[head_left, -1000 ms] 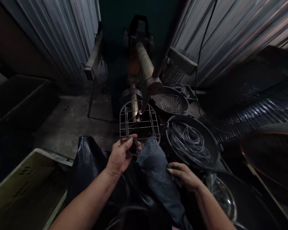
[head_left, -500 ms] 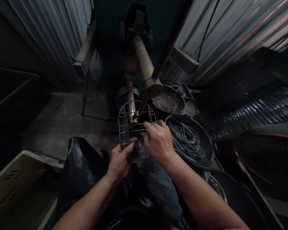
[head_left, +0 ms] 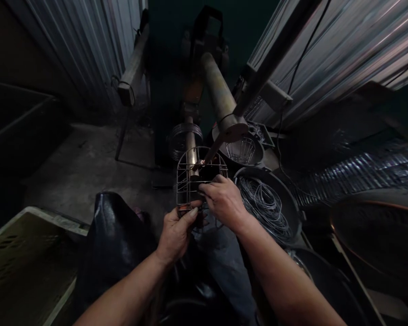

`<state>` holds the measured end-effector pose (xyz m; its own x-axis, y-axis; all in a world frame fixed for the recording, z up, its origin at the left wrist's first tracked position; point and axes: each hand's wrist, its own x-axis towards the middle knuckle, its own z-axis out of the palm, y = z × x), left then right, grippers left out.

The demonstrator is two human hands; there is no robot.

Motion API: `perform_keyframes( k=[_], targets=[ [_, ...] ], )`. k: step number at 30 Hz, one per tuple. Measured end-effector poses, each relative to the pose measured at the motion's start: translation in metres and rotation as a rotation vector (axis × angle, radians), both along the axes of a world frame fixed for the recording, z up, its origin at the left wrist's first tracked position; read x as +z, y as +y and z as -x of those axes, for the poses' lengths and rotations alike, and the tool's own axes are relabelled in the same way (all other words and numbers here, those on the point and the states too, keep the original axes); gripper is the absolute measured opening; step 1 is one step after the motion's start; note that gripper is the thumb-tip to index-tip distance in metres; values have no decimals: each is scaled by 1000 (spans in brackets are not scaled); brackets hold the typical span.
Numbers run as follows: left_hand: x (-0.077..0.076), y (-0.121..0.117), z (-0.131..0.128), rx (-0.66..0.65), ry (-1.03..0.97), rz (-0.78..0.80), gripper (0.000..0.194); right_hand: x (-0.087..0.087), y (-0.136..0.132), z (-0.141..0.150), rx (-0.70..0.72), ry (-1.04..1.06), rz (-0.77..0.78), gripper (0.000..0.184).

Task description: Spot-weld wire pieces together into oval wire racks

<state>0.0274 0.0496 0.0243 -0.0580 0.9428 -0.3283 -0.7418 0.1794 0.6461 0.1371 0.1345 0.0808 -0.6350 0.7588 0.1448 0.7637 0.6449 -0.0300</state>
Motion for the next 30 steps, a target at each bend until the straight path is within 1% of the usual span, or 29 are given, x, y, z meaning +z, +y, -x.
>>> perform_keyframes(
  k=[5, 9, 12, 15, 19, 22, 25, 30],
  targets=[
    [4, 3, 1, 26, -30, 24, 25, -5, 7, -6, 120, 100, -57, 23],
    [2, 4, -2, 22, -15, 11, 23, -2, 11, -6, 164, 44, -31, 19],
    [-2, 5, -6, 5, 19, -22, 22, 1, 13, -5, 163, -15, -17, 15],
    [-2, 5, -8, 0, -1, -21, 22, -1, 15, -5, 166, -8, -28, 16],
    [4, 7, -9, 16, -45, -30, 21, -6, 16, -8, 182, 91, -95, 22],
    [9, 9, -10, 26, -74, -16, 21, -7, 16, -10, 180, 112, -138, 22],
    [12, 12, -11, 37, -125, 1, 21, -3, 17, -8, 160, 94, -172, 21],
    [14, 18, -11, 54, -170, -21, 21, 5, 23, -3, 148, 47, -188, 20]
  ],
)
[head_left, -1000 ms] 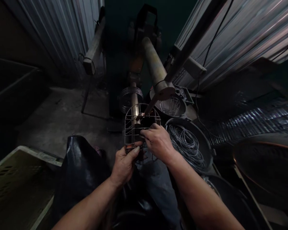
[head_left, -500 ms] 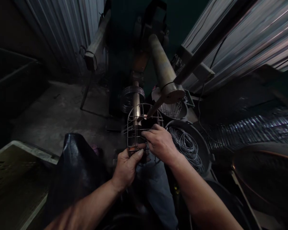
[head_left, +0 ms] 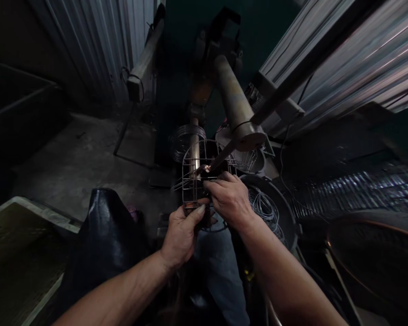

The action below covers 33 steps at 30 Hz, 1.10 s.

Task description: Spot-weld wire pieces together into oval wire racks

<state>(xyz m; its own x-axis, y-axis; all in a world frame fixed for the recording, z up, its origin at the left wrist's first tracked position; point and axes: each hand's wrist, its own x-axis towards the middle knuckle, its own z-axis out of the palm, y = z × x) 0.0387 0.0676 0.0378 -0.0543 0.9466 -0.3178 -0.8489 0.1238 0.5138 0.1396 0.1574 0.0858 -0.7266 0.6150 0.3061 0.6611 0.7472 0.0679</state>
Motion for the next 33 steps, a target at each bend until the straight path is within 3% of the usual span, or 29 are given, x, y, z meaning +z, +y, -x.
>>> perform_keyframes(
  k=[13, 26, 29, 33],
  targets=[
    [12, 14, 3, 17, -41, 0, 22, 11, 17, 5, -2, -36, 86, 21],
    [18, 15, 1, 27, -31, 10, 23, 17, 23, 0, 80, 86, 198, 18],
    [20, 17, 5, 13, -4, 15, 24, 20, 17, -11, 9, 296, 192, 18],
    [22, 24, 11, -16, 24, -3, 26, 7, 14, -36, -322, 836, 168, 27]
  ],
)
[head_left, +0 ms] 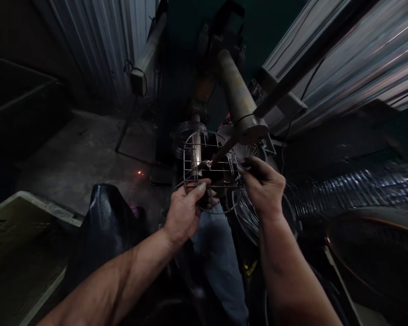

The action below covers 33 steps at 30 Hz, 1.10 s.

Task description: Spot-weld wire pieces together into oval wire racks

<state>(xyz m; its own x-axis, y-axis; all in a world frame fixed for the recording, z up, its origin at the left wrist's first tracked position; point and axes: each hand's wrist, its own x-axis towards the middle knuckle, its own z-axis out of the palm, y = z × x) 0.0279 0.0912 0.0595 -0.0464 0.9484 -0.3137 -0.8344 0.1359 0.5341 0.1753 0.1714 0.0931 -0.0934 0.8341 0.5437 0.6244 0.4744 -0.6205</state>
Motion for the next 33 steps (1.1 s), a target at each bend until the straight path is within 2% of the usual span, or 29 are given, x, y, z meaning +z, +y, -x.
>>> perform_keyframes(
  k=[2, 4, 12, 16, 21, 24, 27, 29, 30, 32, 33],
  targets=[
    [1, 4, 2, 0, 11, 0, 26, -10, 1, -11, -58, 193, 87, 30],
    [2, 8, 2, 1, 15, 0, 27, -19, 2, -19, -61, 278, 142, 31],
    [3, 10, 2, -2, 10, -4, 27, -40, -2, -32, -71, 302, 207, 29],
    [3, 11, 0, 3, -19, -41, 25, -50, -5, -37, -64, 413, 257, 30],
    [4, -1, 1, -32, -1, -2, 25, -47, -16, -47, -82, 497, 315, 29],
    [-5, -25, 20, -163, 57, 34, 26, -42, -24, -60, -148, 518, 371, 30],
    [-22, -50, 55, -348, 185, 78, 23, -46, -38, -72, -172, 564, 495, 36],
    [-33, -62, 76, -503, 259, 100, 21, -53, -50, -76, -134, 579, 604, 43],
    [-38, -66, 83, -626, 300, 96, 22, -57, -57, -77, -105, 570, 662, 46],
    [-47, -71, 88, -831, 395, 73, 22, -66, -73, -76, -33, 516, 800, 48],
    [-50, -72, 87, -884, 447, 65, 23, -71, -80, -74, 18, 471, 880, 47]
  ],
)
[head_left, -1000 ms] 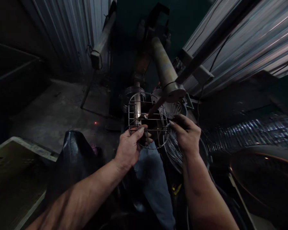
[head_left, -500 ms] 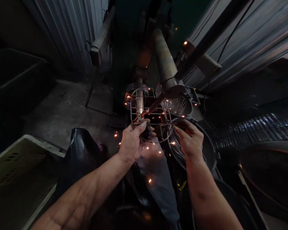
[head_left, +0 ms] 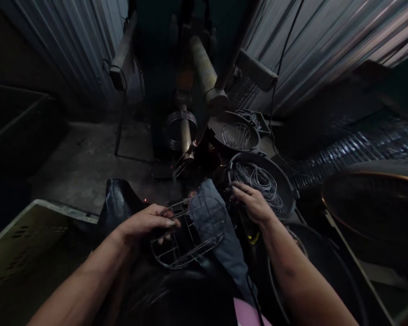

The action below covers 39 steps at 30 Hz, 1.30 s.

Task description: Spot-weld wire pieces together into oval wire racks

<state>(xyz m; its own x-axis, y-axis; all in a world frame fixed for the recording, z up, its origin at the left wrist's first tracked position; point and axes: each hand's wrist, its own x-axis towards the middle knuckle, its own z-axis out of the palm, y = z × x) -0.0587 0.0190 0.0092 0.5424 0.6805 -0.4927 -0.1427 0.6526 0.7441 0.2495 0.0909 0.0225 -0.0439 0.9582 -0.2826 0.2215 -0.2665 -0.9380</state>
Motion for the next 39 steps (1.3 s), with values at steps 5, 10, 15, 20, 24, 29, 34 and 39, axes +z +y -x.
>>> perform_keyframes(
  k=[5, 10, 15, 20, 24, 29, 34, 39],
  targets=[
    [-11, -4, -11, 125, 287, -164, 24, -18, -25, 7, 154, -154, 39, 37],
    [-8, -7, 1, -32, 403, -348, 46, -22, -28, 19, 181, -195, 13, 34],
    [-7, -19, 1, -247, 1140, -673, 48, -18, -24, 34, 293, -481, -82, 23],
    [-12, -33, -15, -226, 1541, -778, 42, -6, -26, 54, 378, -994, -163, 22],
    [-17, -33, -18, -180, 1655, -819, 38, 4, -30, 67, 432, -1242, -151, 23],
    [-20, -32, -19, -150, 1723, -857, 37, 7, -34, 74, 475, -1294, -114, 25],
    [-26, -35, -21, -151, 1738, -882, 38, 4, -42, 77, 455, -1323, -136, 25],
    [-30, -37, -21, -152, 1742, -917, 38, -4, -48, 81, 440, -1366, -192, 24]
  ],
)
